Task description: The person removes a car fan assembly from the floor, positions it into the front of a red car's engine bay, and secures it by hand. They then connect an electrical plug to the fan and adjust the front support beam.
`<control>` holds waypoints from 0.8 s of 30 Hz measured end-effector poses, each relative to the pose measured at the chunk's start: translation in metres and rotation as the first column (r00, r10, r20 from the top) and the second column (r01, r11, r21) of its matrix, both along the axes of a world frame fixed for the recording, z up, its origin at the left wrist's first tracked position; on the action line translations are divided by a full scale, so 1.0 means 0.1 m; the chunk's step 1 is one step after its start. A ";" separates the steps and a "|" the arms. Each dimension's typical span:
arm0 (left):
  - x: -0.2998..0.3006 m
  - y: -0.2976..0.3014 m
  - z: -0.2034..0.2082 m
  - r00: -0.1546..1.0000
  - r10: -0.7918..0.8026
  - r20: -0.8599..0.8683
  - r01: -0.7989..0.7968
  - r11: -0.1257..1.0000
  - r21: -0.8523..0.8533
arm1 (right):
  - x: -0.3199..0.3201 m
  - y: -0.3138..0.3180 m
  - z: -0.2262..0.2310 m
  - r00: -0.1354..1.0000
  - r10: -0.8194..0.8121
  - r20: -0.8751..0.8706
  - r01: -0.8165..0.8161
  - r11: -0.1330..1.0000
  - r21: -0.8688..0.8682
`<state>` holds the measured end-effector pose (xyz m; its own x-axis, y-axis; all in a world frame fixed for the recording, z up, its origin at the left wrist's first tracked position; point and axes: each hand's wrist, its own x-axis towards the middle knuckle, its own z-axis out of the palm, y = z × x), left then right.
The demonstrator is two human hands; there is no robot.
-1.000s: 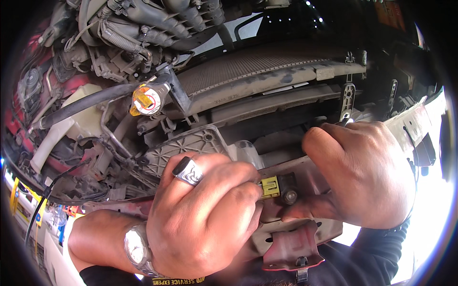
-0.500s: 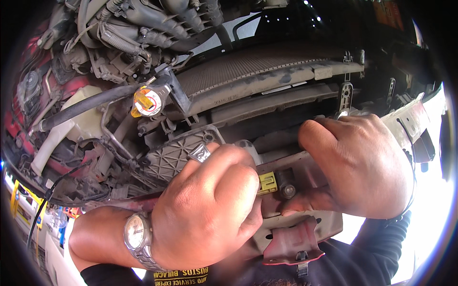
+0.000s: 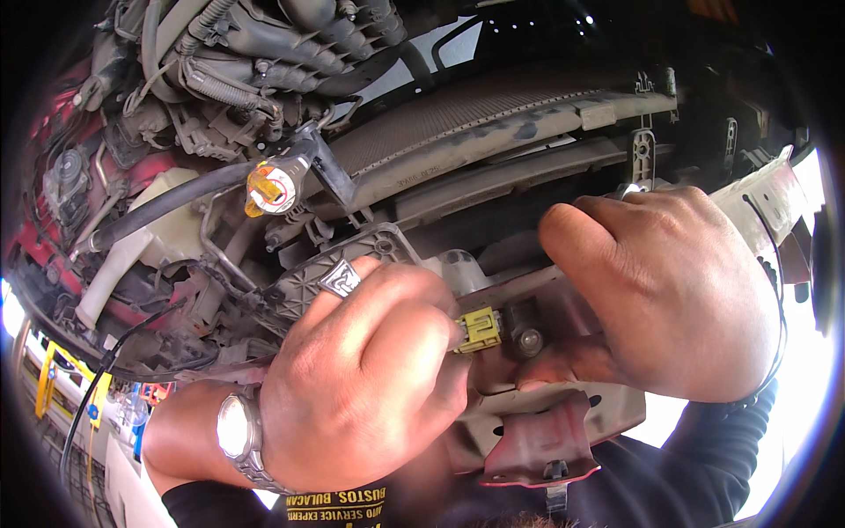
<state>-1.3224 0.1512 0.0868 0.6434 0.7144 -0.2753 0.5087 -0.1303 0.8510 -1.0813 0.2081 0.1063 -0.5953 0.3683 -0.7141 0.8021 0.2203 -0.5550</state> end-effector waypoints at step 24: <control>0.04 0.09 -0.06 0.997 -0.064 -0.039 0.049 0.950 -0.309 | -0.01 0.03 -0.02 0.999 0.028 0.026 -0.028 0.999 0.027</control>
